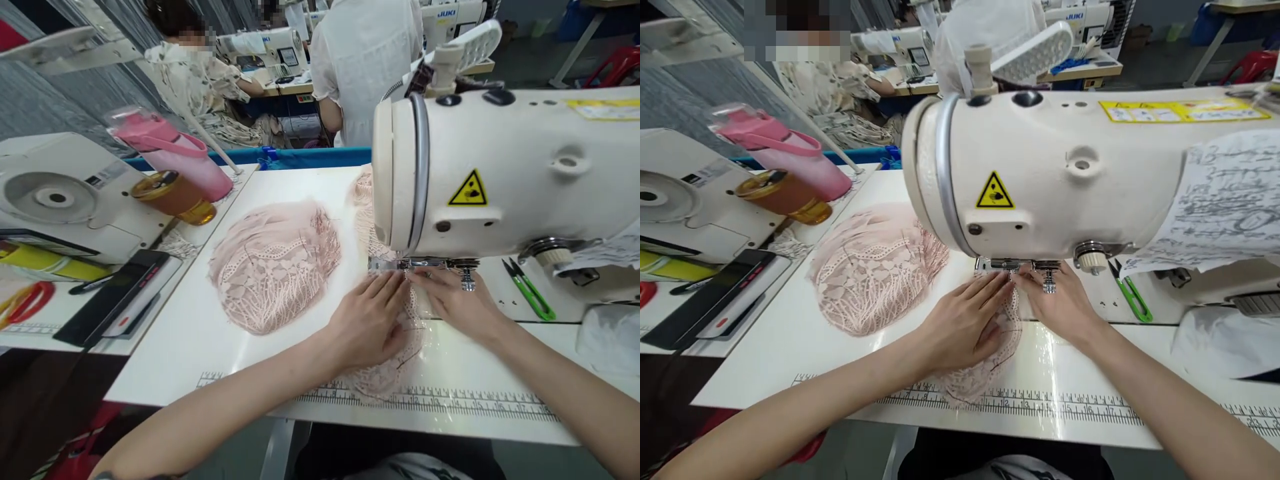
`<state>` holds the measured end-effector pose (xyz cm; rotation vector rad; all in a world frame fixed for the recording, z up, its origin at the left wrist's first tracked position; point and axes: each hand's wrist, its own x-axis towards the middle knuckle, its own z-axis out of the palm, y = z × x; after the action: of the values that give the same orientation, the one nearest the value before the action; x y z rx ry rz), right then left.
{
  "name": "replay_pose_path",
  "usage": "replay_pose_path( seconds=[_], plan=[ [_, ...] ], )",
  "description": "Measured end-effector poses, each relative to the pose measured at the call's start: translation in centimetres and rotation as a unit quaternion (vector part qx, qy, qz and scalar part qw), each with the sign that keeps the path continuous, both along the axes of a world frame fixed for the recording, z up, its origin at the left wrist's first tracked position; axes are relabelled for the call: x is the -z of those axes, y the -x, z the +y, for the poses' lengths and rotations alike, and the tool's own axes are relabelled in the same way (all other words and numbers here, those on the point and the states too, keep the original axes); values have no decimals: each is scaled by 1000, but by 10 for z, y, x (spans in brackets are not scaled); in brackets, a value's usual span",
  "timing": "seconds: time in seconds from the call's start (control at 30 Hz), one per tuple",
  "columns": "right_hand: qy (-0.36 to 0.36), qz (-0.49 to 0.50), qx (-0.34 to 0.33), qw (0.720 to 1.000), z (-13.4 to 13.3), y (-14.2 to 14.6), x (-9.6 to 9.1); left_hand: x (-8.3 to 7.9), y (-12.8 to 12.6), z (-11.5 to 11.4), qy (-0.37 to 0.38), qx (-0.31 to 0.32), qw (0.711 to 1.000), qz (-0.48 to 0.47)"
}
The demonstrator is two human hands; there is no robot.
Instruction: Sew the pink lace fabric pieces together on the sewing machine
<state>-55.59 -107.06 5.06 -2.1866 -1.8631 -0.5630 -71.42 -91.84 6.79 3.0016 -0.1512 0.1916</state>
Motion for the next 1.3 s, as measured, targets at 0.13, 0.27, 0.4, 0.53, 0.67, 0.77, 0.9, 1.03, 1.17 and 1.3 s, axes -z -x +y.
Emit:
replay_pose_path(
  seconds=[0.13,0.27,0.4,0.53,0.67,0.77,0.9,1.03,1.17,1.3],
  plan=[
    [-14,81,17,996,4,6,-5,3,-4,4,7,-10,1000,-22],
    [-13,133,28,991,8,9,-10,10,-6,8,20,-2,998,-57],
    [27,87,17,996,4,1,-1,14,-6,11,25,-4,996,-83],
    [36,69,-2,997,1,-5,7,15,-6,10,35,-7,996,-87],
    [23,64,-6,998,4,0,-1,15,-6,9,44,-9,995,-88],
    [5,61,-8,998,9,5,-10,14,-6,9,51,-10,995,-91],
    [-20,99,2,995,14,5,-14,13,-6,10,51,-12,995,-87],
    [-30,130,9,991,13,8,-12,12,-7,10,34,-14,995,-92],
    [-38,126,28,991,8,10,-10,11,-8,10,34,-17,996,-85],
    [-41,121,23,992,5,7,-8,11,-8,11,35,-18,996,-77]
  ],
)
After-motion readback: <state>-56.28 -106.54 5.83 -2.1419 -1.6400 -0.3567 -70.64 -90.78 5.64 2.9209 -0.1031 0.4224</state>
